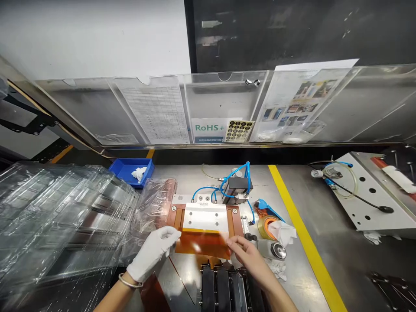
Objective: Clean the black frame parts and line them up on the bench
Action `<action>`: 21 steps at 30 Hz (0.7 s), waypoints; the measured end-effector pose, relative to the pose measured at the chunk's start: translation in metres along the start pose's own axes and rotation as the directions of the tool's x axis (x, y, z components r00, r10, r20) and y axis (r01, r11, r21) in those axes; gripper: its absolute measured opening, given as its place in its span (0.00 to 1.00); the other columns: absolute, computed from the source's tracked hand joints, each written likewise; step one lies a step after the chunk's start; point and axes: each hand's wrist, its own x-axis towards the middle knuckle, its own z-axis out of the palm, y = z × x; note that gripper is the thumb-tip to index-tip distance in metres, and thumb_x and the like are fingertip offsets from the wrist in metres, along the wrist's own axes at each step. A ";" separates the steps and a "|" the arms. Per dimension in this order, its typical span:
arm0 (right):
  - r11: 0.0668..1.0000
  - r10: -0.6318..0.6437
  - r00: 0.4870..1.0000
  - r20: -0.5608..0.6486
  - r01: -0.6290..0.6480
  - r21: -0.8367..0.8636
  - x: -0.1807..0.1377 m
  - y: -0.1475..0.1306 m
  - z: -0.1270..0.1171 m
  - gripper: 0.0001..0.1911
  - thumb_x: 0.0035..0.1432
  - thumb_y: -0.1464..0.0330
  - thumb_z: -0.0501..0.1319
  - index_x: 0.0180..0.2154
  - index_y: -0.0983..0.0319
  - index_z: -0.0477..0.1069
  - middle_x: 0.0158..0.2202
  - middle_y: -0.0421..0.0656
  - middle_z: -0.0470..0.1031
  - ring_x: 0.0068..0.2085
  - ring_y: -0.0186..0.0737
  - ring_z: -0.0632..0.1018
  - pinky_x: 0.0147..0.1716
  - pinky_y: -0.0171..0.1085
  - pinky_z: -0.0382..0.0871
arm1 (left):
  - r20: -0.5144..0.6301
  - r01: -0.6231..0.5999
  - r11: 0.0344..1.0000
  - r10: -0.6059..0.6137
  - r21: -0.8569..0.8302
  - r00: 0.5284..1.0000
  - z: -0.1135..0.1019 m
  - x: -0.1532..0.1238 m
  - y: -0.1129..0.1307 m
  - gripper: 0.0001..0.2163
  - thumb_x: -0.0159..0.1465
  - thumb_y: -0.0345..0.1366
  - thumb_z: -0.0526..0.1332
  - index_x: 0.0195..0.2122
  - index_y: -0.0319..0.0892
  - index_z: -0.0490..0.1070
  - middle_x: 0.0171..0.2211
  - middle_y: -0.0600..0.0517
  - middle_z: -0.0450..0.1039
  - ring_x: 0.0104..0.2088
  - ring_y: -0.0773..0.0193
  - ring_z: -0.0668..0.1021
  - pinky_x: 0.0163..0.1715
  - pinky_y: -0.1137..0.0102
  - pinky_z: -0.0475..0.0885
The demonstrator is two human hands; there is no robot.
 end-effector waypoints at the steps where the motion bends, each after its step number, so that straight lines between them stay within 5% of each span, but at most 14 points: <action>1: 1.000 -0.001 1.000 -0.017 0.001 0.003 0.007 -0.001 -0.002 0.29 0.47 0.41 0.66 0.25 0.60 0.66 0.18 0.30 0.56 0.20 0.29 0.52 0.21 0.33 0.42 | 0.010 0.005 1.000 -0.005 0.004 1.000 0.000 0.008 0.001 0.16 0.61 0.50 0.59 0.28 0.42 0.70 0.25 0.57 0.72 0.19 0.71 0.67 0.24 0.71 0.62; 6: 0.999 0.036 0.996 -0.077 -0.035 0.014 0.041 -0.005 -0.014 0.24 0.51 0.48 0.63 0.21 0.58 0.59 0.16 0.31 0.57 0.19 0.29 0.53 0.21 0.33 0.44 | 0.040 0.042 0.998 -0.043 0.044 0.998 0.003 0.045 0.005 0.13 0.59 0.46 0.60 0.24 0.43 0.65 0.21 0.61 0.69 0.17 0.70 0.69 0.29 0.71 0.65; 13: 0.991 0.133 0.985 -0.114 -0.136 -0.015 0.071 -0.006 -0.018 0.20 0.44 0.51 0.64 0.23 0.58 0.62 0.16 0.30 0.61 0.16 0.26 0.54 0.18 0.31 0.42 | 0.026 0.096 0.982 -0.101 0.160 0.995 0.005 0.067 0.014 0.12 0.64 0.38 0.57 0.24 0.45 0.61 0.13 0.63 0.64 0.18 0.68 0.69 0.31 0.69 0.66; 21: 0.986 0.147 0.982 -0.122 -0.156 -0.066 0.077 -0.007 -0.018 0.18 0.46 0.51 0.62 0.24 0.58 0.63 0.15 0.30 0.60 0.15 0.27 0.56 0.16 0.30 0.45 | -0.014 0.195 0.943 -0.199 0.269 0.980 0.003 0.075 0.011 0.11 0.65 0.41 0.57 0.27 0.45 0.62 0.13 0.62 0.65 0.11 0.70 0.59 0.16 0.73 0.55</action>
